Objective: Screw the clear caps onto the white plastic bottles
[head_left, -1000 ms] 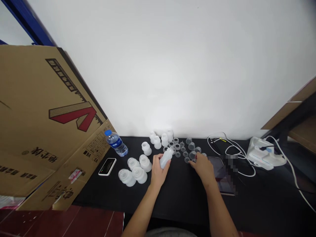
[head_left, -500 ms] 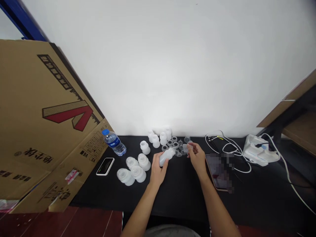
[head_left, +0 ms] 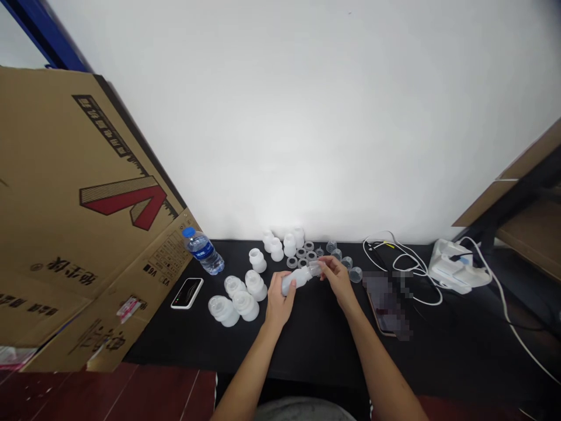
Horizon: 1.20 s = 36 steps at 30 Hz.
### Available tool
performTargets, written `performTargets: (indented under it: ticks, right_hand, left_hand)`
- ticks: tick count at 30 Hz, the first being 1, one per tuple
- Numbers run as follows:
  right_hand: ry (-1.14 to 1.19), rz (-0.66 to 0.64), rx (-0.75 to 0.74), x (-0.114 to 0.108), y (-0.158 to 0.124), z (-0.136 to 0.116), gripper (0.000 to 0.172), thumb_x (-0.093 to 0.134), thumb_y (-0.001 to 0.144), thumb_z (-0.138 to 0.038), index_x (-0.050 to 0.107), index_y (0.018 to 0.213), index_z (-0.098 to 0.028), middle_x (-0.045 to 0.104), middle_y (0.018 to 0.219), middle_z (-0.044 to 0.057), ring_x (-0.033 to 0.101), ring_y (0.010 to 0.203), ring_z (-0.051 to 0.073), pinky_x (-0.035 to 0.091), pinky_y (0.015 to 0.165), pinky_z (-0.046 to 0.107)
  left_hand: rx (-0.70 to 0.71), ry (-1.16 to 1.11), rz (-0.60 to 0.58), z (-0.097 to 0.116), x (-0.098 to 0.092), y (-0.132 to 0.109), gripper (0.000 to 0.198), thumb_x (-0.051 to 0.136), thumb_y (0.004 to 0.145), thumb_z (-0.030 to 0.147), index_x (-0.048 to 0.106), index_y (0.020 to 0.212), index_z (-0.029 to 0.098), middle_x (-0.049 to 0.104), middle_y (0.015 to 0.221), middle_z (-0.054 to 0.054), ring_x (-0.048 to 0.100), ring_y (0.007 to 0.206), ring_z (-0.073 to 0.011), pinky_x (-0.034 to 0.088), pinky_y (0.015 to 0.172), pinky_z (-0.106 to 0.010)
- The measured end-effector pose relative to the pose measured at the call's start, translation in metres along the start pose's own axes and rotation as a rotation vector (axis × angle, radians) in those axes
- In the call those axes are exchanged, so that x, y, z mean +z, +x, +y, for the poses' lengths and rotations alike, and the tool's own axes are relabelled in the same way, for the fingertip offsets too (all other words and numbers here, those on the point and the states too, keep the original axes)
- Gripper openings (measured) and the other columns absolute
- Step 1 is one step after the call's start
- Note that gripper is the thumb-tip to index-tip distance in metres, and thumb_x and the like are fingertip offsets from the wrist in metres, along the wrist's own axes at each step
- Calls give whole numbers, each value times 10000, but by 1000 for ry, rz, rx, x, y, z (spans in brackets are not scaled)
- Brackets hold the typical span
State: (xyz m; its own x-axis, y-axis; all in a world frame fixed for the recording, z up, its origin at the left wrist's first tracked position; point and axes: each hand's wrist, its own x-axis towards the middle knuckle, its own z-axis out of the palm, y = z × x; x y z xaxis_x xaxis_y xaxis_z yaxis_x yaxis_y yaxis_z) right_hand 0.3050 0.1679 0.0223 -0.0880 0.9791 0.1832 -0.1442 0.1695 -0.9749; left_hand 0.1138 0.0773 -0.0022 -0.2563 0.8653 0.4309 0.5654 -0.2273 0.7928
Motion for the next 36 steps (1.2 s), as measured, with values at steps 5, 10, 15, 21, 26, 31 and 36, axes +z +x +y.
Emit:
performTargets:
  ticks: [5,10,15,21,26,31,36]
  right_hand:
    - [25,-112,63,2,-2,0,483,824,839,-634,746,1034,-199,747,872,40,593,604,150,542,559,292]
    - [69,-122,95,2,-3,1,536,866,806,-626,702,1100,-210,791,989,76,650,668,174,586,612,318]
    - [55,-82,55,4,-5,-1,523,844,838,-610,643,1142,-235,782,948,57,670,679,189,589,620,327]
    - [-63,-66,-23,10,-10,-1,572,783,901,-573,613,1321,-224,747,1038,83,653,695,184,492,504,267]
    - [-91,-215,36,21,-22,-2,880,797,892,-567,390,1626,-302,720,1271,121,641,653,161,492,476,264]
    - [-70,-325,83,29,-30,-2,1132,848,857,-529,134,1721,-366,689,1380,121,648,639,142,577,561,293]
    - [-124,-308,109,26,-27,7,1071,846,855,-538,214,1689,-308,755,1199,78,671,613,150,575,553,289]
  left_hand:
    - [20,-20,-9,2,1,1,242,607,1061,402,637,1227,227,666,1174,-88,679,1115,-252,548,1013,-414]
    - [20,-21,8,0,5,1,415,804,926,423,628,1255,239,673,1186,-81,700,1108,-266,577,986,-413]
    - [34,-11,-61,2,3,0,394,721,1000,408,599,1341,254,673,1244,-89,700,1166,-267,577,1024,-423]
    - [78,-10,-217,6,-1,-1,474,631,1048,355,493,1491,260,658,1335,-111,689,1238,-285,577,1063,-456]
    - [74,-13,-191,4,-1,-1,492,605,1064,367,457,1513,231,630,1355,-142,668,1271,-311,569,1082,-491]
    - [96,-22,-151,1,0,-2,485,587,1075,388,452,1506,212,623,1354,-158,664,1271,-320,572,1079,-501]
    - [112,6,-176,-2,2,-4,499,581,1070,376,448,1519,203,620,1345,-162,665,1271,-331,569,1080,-512]
